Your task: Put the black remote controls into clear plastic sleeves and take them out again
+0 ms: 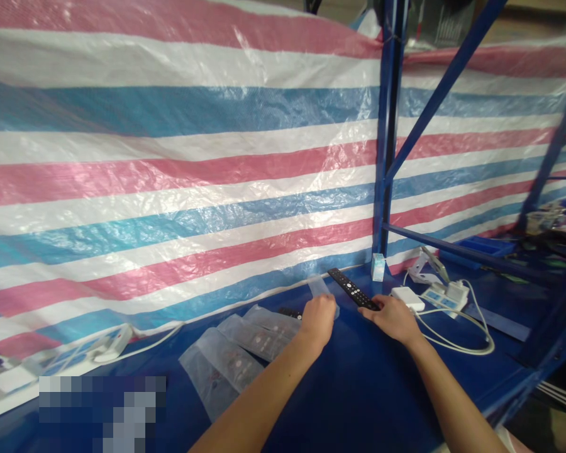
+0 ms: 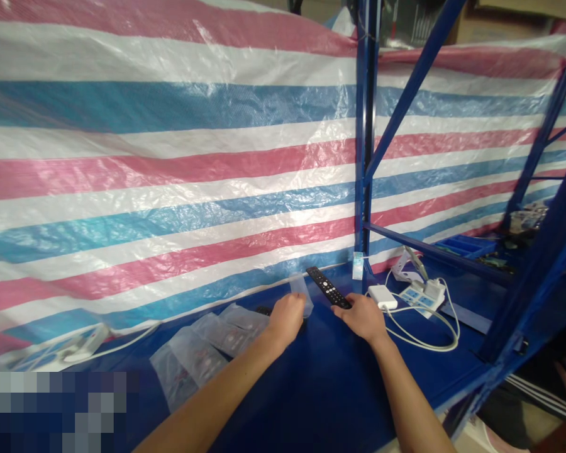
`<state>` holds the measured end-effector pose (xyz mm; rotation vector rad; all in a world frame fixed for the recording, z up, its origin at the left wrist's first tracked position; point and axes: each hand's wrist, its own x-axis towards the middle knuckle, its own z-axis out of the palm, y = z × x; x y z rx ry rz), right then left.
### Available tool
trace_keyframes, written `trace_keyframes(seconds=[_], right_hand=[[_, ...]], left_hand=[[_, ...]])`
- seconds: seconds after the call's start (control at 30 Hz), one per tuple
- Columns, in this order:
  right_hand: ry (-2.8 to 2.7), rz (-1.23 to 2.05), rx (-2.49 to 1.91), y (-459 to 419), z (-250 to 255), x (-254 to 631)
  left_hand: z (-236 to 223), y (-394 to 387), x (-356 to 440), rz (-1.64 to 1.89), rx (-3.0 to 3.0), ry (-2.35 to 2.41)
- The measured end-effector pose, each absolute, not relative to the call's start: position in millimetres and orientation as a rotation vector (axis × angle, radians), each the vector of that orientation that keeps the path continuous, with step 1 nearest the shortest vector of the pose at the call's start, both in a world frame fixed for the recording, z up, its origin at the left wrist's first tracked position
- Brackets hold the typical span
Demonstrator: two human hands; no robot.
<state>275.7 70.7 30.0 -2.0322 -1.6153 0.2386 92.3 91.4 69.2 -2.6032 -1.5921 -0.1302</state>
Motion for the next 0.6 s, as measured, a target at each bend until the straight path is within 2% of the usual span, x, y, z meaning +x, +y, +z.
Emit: trace_keyframes(seconds=[0.17,0.33,0.6], right_hand=[[-1.624,0.219,-2.035,69.8,31.8,275.3],[-1.605,0.217,-2.045,67.0,36.6,273.1],[-1.615,0.213,-2.027,68.0,32.1,275.6]], left_hand=[[109.5,84.8,57.7,-0.239,-2.304,-1.826],[140.7,64.1,35.8,-0.5,-1.846,-1.977],[84.6,105.3,90.4,-0.307,-2.329,-2.085]])
